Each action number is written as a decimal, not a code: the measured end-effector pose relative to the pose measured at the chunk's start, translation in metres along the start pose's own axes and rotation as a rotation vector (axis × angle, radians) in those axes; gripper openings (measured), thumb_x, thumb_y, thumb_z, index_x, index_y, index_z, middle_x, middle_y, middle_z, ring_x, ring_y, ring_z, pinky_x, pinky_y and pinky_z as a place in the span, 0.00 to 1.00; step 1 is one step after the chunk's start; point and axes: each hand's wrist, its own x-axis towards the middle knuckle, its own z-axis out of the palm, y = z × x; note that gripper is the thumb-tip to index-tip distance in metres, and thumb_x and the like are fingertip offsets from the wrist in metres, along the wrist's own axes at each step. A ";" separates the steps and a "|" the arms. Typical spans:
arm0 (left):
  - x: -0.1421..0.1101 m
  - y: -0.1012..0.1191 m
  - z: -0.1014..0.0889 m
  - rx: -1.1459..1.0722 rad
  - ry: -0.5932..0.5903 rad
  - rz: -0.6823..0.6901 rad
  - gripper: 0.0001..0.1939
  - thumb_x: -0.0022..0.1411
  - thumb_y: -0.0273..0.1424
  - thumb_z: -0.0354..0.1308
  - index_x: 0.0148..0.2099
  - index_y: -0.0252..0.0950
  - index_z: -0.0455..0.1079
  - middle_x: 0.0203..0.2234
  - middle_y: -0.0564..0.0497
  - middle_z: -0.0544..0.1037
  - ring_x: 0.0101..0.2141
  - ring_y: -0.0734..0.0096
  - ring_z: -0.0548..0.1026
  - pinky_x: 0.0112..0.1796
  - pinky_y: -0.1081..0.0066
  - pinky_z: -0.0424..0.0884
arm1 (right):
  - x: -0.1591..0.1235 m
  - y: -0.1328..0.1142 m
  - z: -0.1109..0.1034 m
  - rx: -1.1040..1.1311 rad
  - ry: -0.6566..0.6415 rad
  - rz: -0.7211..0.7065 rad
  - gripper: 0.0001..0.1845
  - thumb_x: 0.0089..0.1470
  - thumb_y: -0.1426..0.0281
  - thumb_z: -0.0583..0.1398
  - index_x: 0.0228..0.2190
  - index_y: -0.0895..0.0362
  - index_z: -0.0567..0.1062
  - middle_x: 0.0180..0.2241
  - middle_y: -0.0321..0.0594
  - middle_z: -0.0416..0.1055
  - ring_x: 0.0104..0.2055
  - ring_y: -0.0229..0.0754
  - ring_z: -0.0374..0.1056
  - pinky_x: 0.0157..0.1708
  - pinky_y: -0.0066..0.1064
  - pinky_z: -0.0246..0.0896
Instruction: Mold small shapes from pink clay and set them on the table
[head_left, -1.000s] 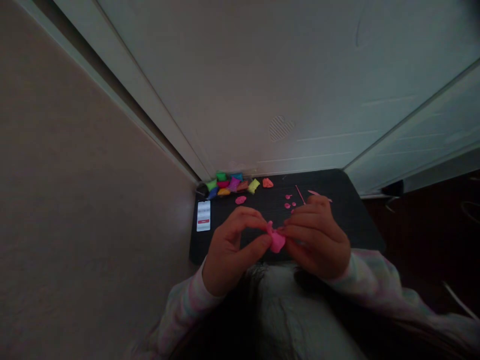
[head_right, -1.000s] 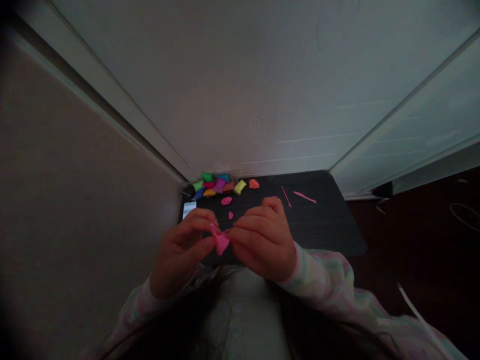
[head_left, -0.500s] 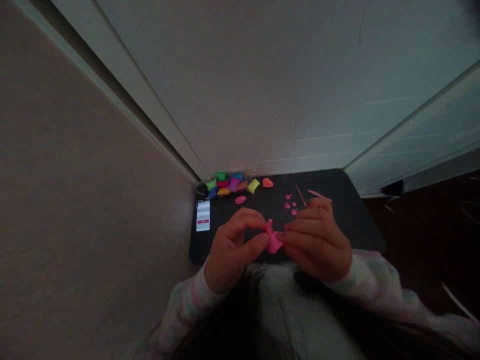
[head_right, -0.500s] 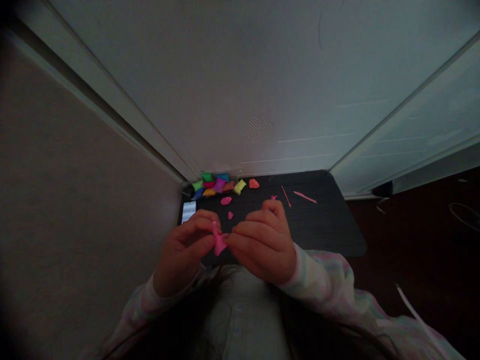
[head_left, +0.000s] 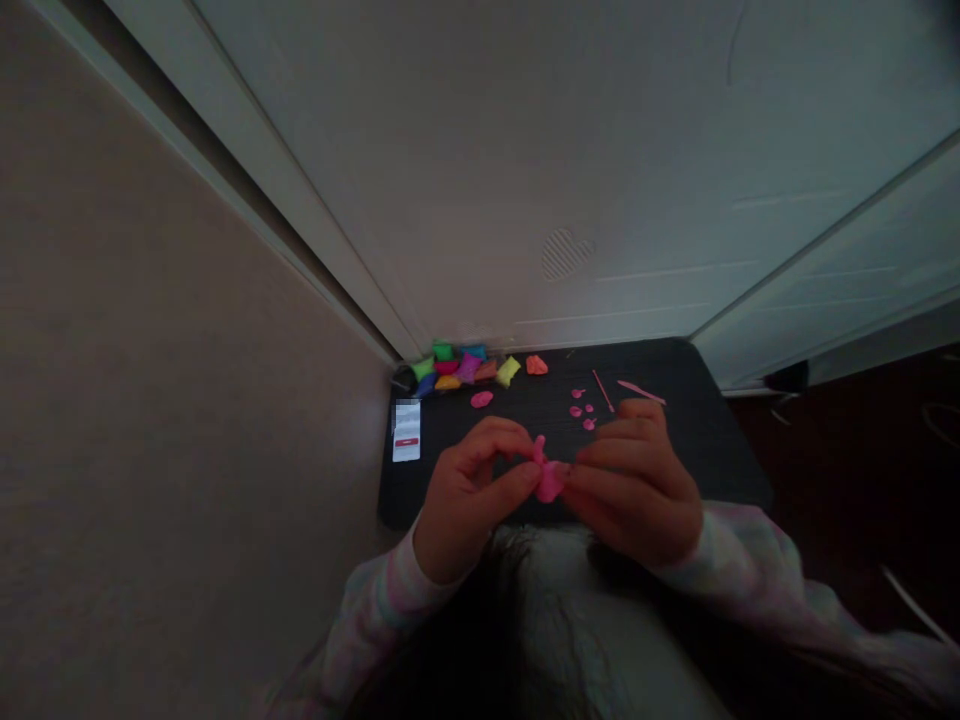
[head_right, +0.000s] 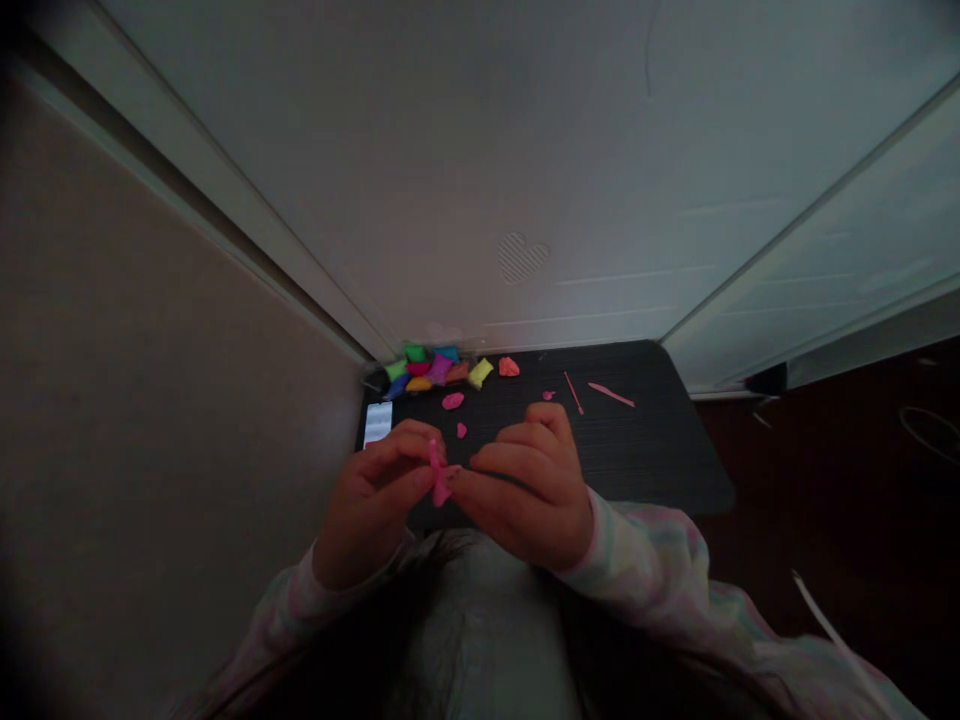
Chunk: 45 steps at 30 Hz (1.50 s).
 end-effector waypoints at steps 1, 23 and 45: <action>0.000 0.000 0.000 -0.008 -0.002 -0.012 0.03 0.52 0.26 0.57 0.29 0.38 0.71 0.29 0.54 0.68 0.32 0.74 0.67 0.36 0.72 0.63 | 0.000 0.000 0.000 -0.001 0.019 -0.007 0.04 0.44 0.76 0.61 0.25 0.55 0.72 0.22 0.33 0.68 0.25 0.36 0.62 0.33 0.39 0.55; 0.000 -0.001 0.002 -0.071 0.003 -0.045 0.03 0.51 0.26 0.59 0.30 0.39 0.72 0.28 0.54 0.69 0.32 0.74 0.66 0.34 0.73 0.62 | -0.002 0.002 -0.002 0.015 -0.076 0.023 0.06 0.47 0.78 0.58 0.29 0.56 0.71 0.25 0.36 0.68 0.27 0.37 0.62 0.35 0.41 0.56; 0.001 0.000 0.002 0.005 0.035 -0.038 0.05 0.50 0.25 0.58 0.29 0.39 0.73 0.28 0.53 0.71 0.32 0.73 0.68 0.34 0.73 0.63 | -0.002 0.004 -0.002 0.041 -0.093 0.059 0.08 0.46 0.78 0.58 0.30 0.55 0.71 0.26 0.36 0.69 0.28 0.39 0.62 0.33 0.39 0.57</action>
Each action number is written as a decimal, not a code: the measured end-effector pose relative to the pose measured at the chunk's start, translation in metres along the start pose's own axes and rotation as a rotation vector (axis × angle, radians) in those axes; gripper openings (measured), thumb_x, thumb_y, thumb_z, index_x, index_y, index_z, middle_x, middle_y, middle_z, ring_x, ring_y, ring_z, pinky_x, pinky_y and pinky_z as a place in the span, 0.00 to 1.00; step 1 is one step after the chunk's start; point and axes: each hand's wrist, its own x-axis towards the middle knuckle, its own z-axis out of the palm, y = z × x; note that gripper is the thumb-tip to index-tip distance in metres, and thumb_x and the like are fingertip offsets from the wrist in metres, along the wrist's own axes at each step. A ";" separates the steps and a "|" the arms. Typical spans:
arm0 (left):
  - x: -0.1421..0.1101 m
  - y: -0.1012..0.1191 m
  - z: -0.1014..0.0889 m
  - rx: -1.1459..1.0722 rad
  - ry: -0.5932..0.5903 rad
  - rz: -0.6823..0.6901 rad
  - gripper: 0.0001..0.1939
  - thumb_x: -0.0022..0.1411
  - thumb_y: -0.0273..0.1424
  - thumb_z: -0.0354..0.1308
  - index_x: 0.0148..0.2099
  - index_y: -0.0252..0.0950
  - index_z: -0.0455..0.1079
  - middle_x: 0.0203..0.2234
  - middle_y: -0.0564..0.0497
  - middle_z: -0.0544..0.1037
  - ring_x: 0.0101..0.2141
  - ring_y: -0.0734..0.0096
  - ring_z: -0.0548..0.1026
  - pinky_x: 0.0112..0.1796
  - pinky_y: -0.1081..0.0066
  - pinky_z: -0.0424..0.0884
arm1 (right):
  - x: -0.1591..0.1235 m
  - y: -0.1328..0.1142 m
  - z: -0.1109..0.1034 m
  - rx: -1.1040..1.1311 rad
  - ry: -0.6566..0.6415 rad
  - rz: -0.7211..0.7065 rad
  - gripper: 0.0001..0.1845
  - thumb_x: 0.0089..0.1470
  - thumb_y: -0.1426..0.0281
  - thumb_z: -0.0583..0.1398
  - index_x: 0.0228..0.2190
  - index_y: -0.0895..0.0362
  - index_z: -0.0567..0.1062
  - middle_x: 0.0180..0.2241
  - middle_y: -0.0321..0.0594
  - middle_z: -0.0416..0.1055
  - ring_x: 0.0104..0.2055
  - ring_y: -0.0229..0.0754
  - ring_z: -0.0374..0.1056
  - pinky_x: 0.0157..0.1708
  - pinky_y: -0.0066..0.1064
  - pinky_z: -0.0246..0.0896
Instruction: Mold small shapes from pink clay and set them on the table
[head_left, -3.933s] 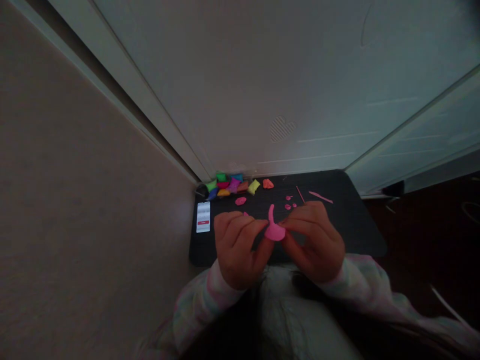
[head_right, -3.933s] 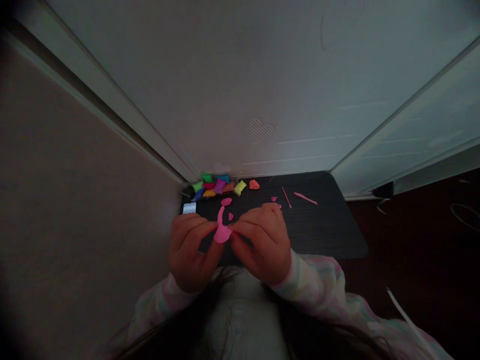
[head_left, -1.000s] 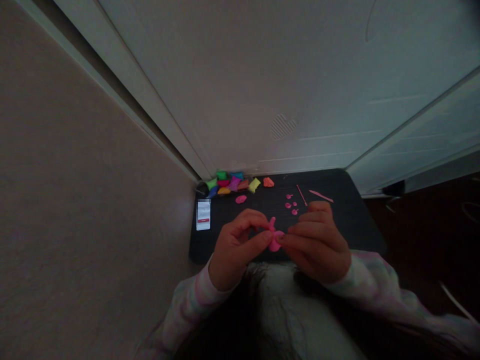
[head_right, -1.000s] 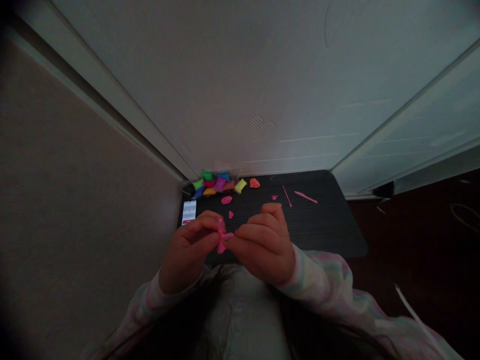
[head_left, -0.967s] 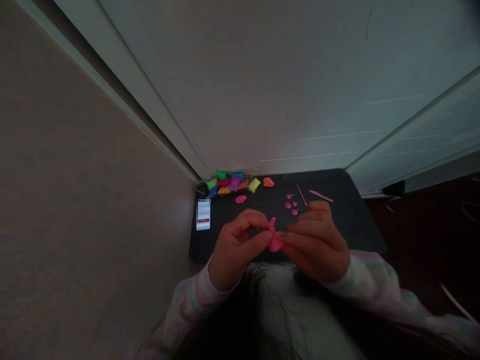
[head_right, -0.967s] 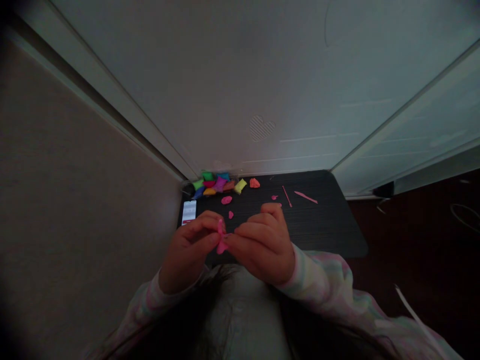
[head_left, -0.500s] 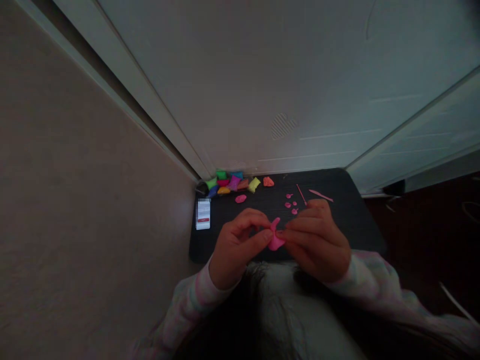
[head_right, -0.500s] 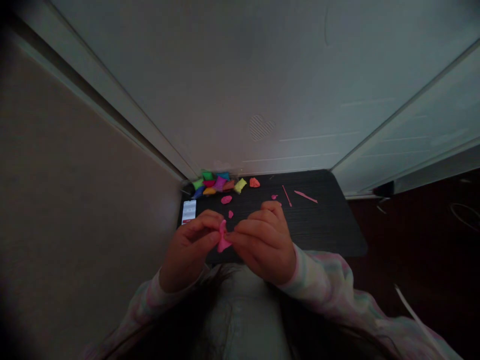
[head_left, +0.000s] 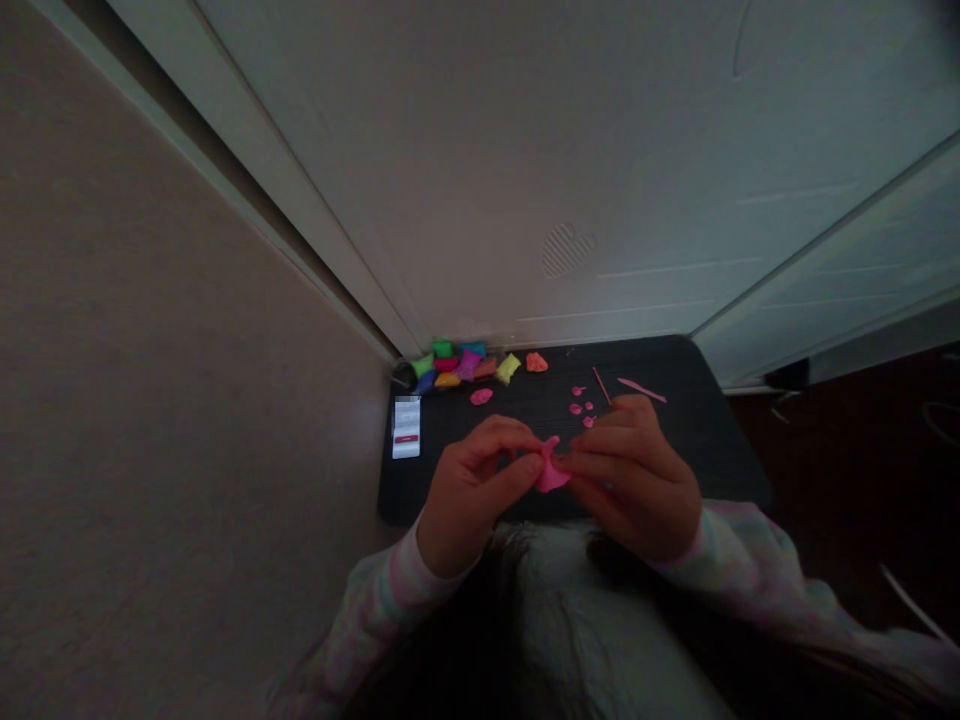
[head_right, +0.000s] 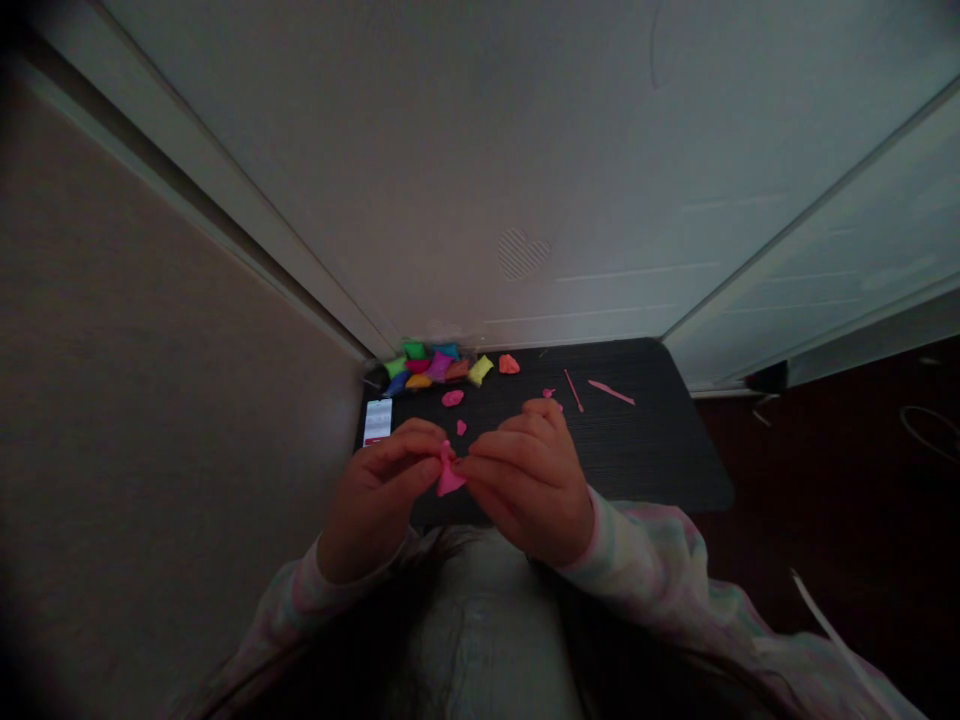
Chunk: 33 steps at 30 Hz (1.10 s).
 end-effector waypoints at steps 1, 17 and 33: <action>0.000 0.000 0.000 0.006 0.004 -0.002 0.05 0.50 0.25 0.58 0.30 0.39 0.73 0.28 0.53 0.71 0.32 0.73 0.68 0.34 0.73 0.63 | 0.000 0.000 0.000 0.000 0.000 -0.001 0.08 0.46 0.78 0.58 0.30 0.55 0.71 0.26 0.36 0.69 0.28 0.39 0.62 0.34 0.40 0.57; 0.002 -0.003 0.002 -0.110 0.010 -0.057 0.06 0.50 0.23 0.58 0.28 0.38 0.73 0.26 0.55 0.71 0.31 0.77 0.68 0.33 0.76 0.63 | -0.001 0.000 0.003 0.037 0.023 0.040 0.08 0.46 0.79 0.59 0.30 0.56 0.70 0.28 0.37 0.68 0.29 0.38 0.63 0.33 0.39 0.57; 0.001 -0.007 0.001 -0.020 0.049 -0.027 0.06 0.51 0.27 0.58 0.32 0.40 0.75 0.28 0.52 0.71 0.33 0.72 0.68 0.34 0.73 0.65 | -0.003 0.000 0.004 0.038 0.002 0.157 0.08 0.46 0.77 0.59 0.30 0.54 0.71 0.29 0.37 0.68 0.31 0.40 0.63 0.33 0.38 0.58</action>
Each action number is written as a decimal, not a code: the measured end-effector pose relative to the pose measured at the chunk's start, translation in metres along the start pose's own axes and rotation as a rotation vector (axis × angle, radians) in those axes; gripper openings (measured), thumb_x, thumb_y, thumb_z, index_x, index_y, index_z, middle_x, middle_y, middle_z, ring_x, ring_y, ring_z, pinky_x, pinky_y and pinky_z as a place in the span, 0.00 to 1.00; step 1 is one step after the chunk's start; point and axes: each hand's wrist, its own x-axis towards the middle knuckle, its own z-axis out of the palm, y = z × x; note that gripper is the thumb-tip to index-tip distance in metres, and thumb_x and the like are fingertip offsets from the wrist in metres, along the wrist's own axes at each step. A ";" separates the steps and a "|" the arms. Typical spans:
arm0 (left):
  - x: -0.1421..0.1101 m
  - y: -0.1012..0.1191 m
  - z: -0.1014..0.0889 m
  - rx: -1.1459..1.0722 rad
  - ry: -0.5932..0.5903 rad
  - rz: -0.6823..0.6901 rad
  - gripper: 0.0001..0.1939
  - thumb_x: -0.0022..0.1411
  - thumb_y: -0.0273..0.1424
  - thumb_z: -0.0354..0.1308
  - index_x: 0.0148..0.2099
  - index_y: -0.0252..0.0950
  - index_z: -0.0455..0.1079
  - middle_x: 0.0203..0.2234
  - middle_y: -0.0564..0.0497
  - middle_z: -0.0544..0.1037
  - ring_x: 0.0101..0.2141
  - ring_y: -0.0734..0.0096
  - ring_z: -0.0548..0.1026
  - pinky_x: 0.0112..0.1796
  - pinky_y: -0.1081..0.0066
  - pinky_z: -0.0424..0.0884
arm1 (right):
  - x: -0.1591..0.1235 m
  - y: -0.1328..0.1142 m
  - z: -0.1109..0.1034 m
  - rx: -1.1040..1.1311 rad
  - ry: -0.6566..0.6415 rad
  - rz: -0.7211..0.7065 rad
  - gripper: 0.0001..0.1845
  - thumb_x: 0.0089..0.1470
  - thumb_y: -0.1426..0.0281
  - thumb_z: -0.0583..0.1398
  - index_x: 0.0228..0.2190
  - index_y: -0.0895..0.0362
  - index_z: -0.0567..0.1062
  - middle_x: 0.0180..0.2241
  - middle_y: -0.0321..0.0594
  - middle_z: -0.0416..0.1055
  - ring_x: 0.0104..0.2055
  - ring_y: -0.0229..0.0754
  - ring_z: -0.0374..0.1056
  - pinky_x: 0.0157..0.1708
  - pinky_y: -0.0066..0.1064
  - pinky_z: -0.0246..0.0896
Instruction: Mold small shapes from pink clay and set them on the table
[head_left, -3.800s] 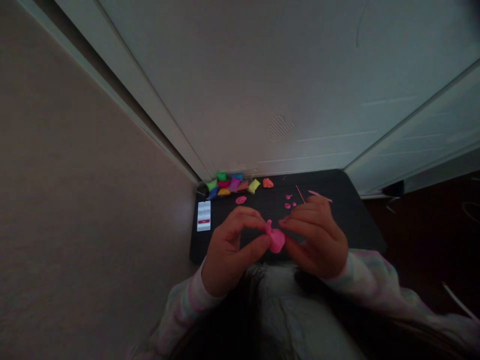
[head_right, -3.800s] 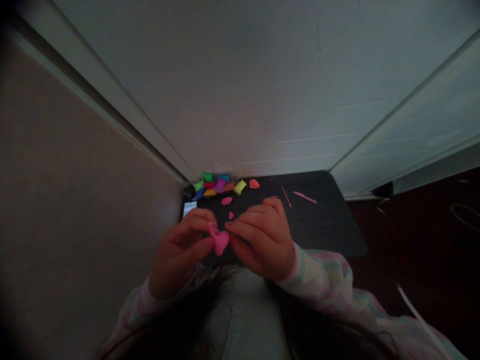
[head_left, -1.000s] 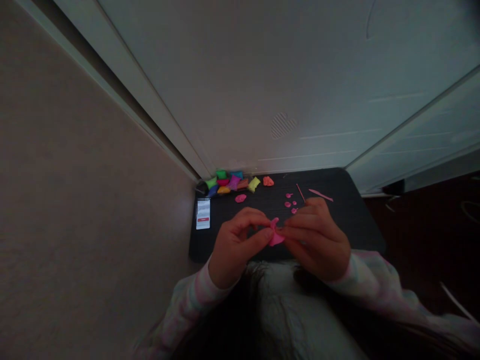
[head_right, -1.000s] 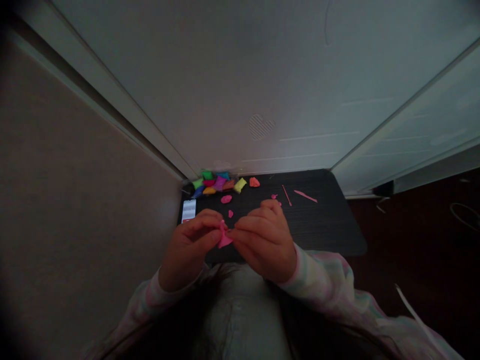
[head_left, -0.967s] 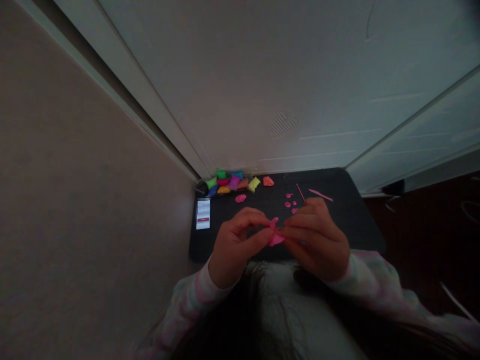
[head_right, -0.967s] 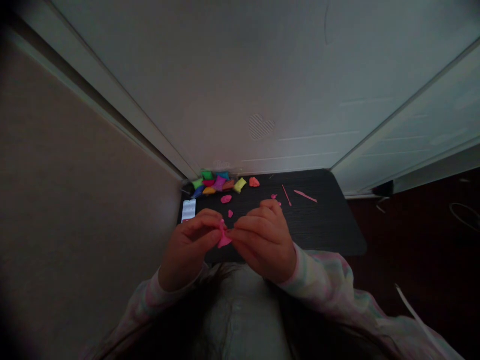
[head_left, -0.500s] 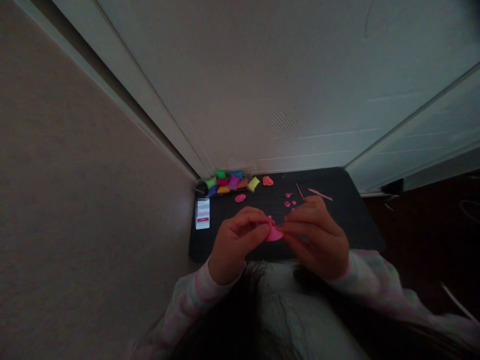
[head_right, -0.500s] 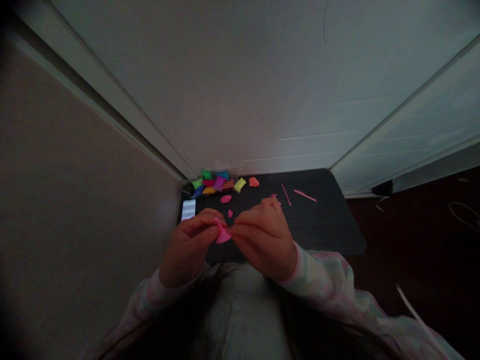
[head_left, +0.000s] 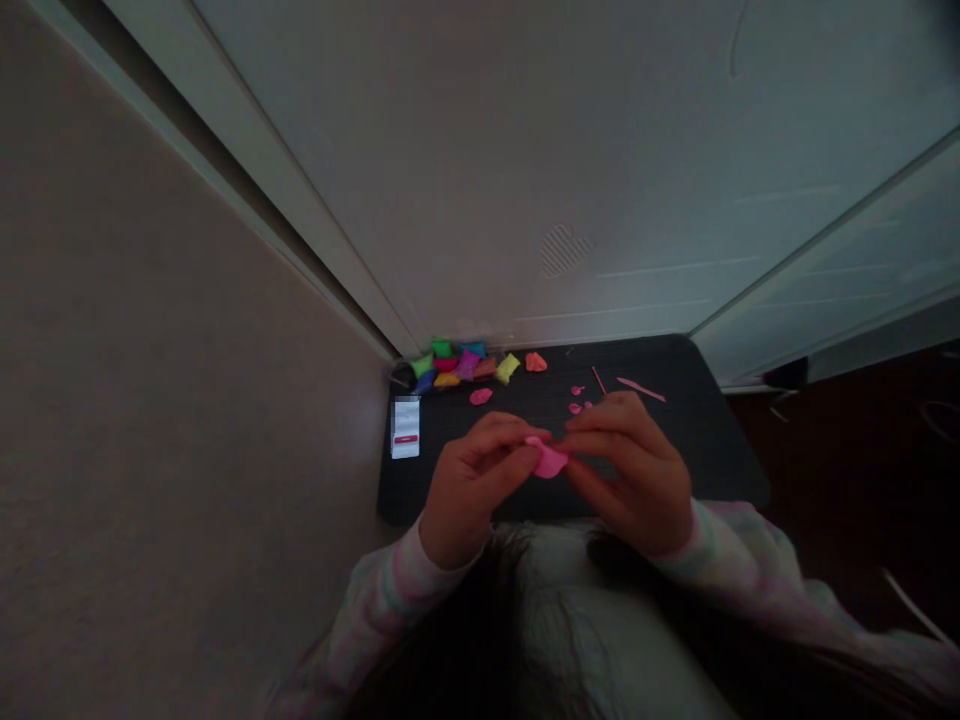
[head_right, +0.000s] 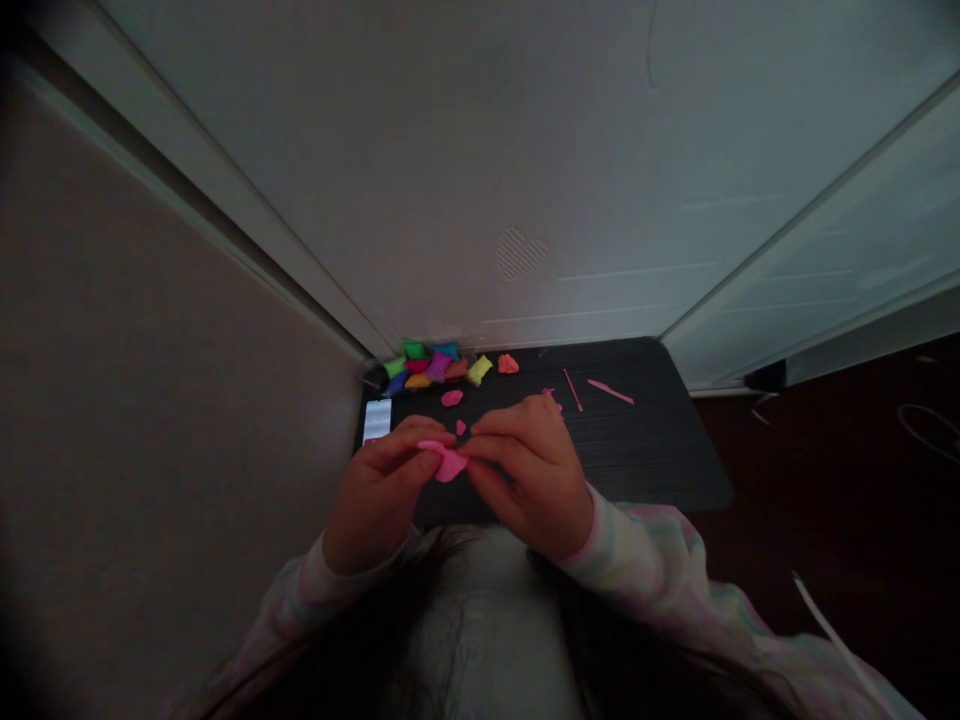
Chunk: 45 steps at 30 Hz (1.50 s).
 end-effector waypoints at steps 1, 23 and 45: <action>0.000 -0.001 0.000 0.008 0.015 0.008 0.07 0.50 0.27 0.59 0.33 0.40 0.75 0.28 0.52 0.71 0.32 0.72 0.68 0.33 0.73 0.64 | 0.000 0.000 0.000 -0.006 -0.003 -0.004 0.08 0.46 0.77 0.58 0.30 0.54 0.71 0.29 0.37 0.68 0.31 0.40 0.63 0.33 0.38 0.58; 0.002 -0.003 0.000 -0.074 0.024 0.066 0.06 0.48 0.24 0.60 0.30 0.40 0.75 0.28 0.53 0.71 0.33 0.73 0.68 0.35 0.73 0.65 | 0.004 -0.003 -0.002 0.046 -0.056 0.036 0.06 0.44 0.78 0.59 0.28 0.56 0.71 0.28 0.39 0.68 0.31 0.40 0.63 0.31 0.36 0.59; 0.003 -0.005 -0.001 0.005 0.047 0.214 0.09 0.49 0.24 0.60 0.32 0.44 0.75 0.28 0.54 0.72 0.33 0.74 0.69 0.36 0.74 0.65 | 0.003 -0.003 -0.002 0.041 -0.087 0.059 0.06 0.45 0.77 0.59 0.28 0.55 0.71 0.29 0.39 0.68 0.32 0.41 0.63 0.32 0.37 0.60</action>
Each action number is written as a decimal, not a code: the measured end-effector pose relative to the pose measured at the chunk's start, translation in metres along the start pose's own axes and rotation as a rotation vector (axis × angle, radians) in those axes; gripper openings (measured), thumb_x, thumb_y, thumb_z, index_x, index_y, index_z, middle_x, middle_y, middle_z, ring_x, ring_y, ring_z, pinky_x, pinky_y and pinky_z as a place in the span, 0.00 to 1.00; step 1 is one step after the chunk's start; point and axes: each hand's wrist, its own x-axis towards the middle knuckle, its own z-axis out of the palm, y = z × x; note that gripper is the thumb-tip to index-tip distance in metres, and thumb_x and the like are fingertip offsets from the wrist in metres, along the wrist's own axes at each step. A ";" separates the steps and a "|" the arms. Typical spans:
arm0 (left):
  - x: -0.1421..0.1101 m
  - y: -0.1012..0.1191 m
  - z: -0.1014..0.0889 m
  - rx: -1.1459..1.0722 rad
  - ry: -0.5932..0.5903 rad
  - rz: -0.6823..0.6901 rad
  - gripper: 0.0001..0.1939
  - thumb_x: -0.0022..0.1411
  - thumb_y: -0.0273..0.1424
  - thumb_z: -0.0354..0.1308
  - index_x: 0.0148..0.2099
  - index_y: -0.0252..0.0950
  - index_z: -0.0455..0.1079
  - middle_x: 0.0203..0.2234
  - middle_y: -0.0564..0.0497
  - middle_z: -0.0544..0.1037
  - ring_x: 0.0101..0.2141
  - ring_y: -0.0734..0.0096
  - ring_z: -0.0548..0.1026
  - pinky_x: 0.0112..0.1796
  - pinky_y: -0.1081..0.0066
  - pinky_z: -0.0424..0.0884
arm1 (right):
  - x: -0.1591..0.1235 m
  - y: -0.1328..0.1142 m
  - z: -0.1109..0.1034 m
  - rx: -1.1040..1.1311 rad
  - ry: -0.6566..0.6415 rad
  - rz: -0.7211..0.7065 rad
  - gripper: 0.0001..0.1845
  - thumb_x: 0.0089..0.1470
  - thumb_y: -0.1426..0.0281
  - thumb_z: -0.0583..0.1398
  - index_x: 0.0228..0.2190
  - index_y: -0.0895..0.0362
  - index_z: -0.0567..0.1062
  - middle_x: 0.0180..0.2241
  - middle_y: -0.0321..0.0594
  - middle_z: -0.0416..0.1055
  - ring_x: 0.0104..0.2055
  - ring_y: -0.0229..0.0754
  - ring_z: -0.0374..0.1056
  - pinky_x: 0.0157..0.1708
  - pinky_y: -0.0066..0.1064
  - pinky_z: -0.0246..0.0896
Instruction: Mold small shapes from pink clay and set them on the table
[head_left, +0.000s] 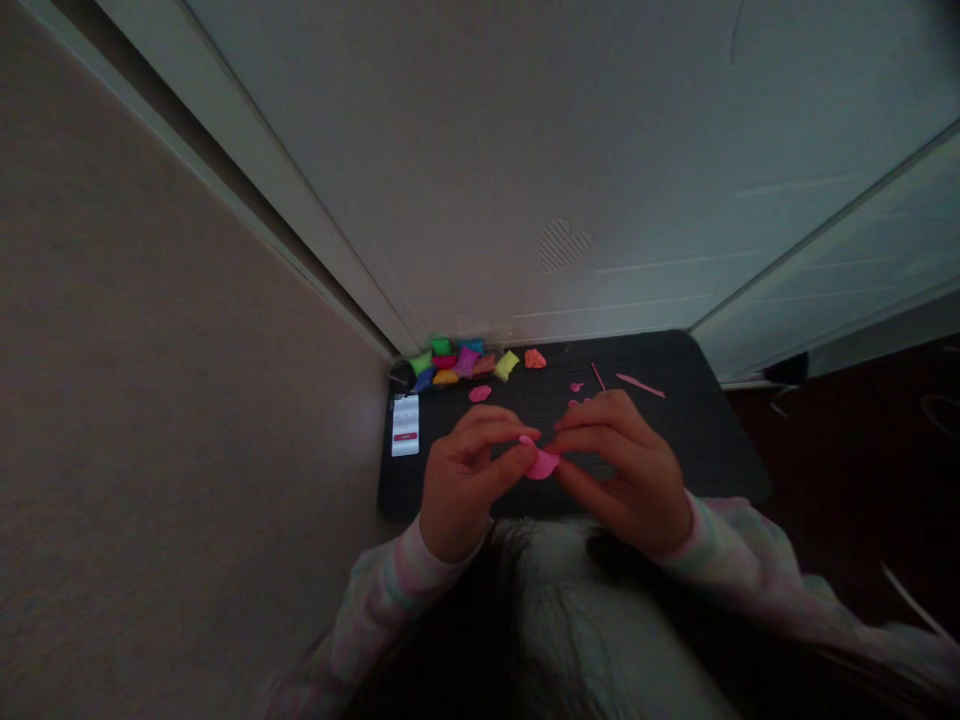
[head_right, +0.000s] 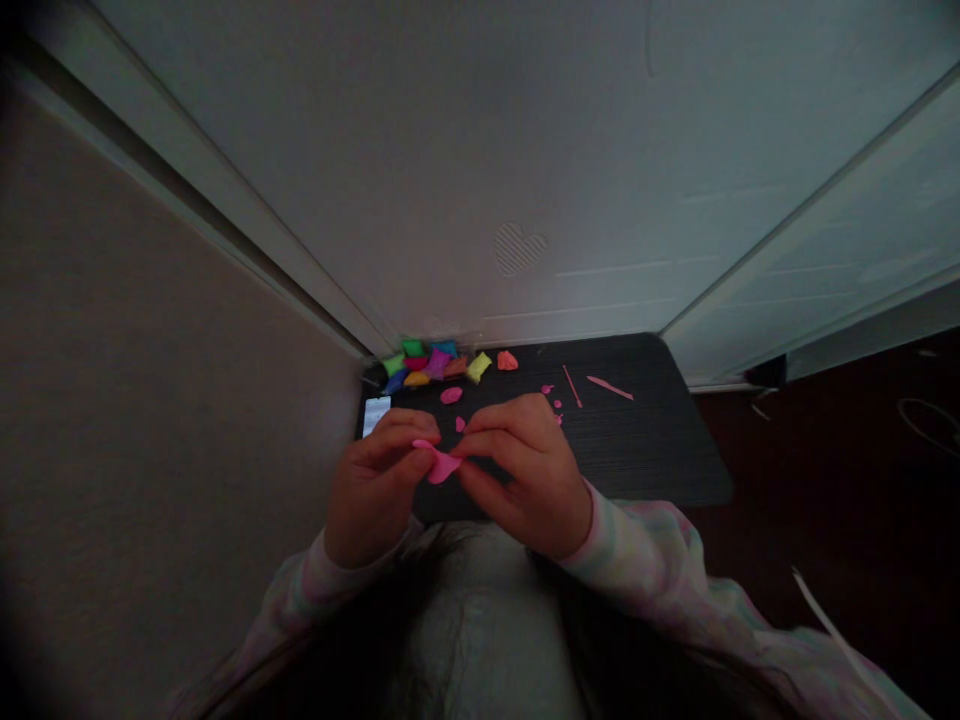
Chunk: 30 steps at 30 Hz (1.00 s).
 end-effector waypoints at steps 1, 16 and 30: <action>0.000 -0.001 0.000 0.002 -0.006 0.014 0.09 0.49 0.24 0.60 0.32 0.43 0.75 0.28 0.54 0.72 0.33 0.74 0.69 0.36 0.73 0.65 | 0.000 0.000 0.000 0.004 0.000 -0.001 0.06 0.45 0.77 0.59 0.28 0.56 0.71 0.29 0.39 0.68 0.32 0.41 0.63 0.32 0.37 0.60; 0.000 -0.001 -0.002 0.038 0.003 0.105 0.11 0.49 0.23 0.60 0.34 0.44 0.75 0.29 0.54 0.72 0.33 0.75 0.69 0.36 0.74 0.65 | -0.001 0.000 0.001 0.036 -0.014 0.010 0.05 0.44 0.77 0.59 0.27 0.57 0.70 0.29 0.40 0.68 0.33 0.42 0.64 0.33 0.37 0.60; 0.000 -0.003 -0.003 0.057 0.006 0.181 0.13 0.49 0.23 0.60 0.36 0.45 0.74 0.30 0.54 0.72 0.34 0.76 0.69 0.37 0.74 0.66 | -0.001 -0.001 0.001 0.054 -0.029 0.031 0.05 0.45 0.77 0.59 0.28 0.57 0.70 0.29 0.40 0.68 0.32 0.41 0.64 0.33 0.37 0.60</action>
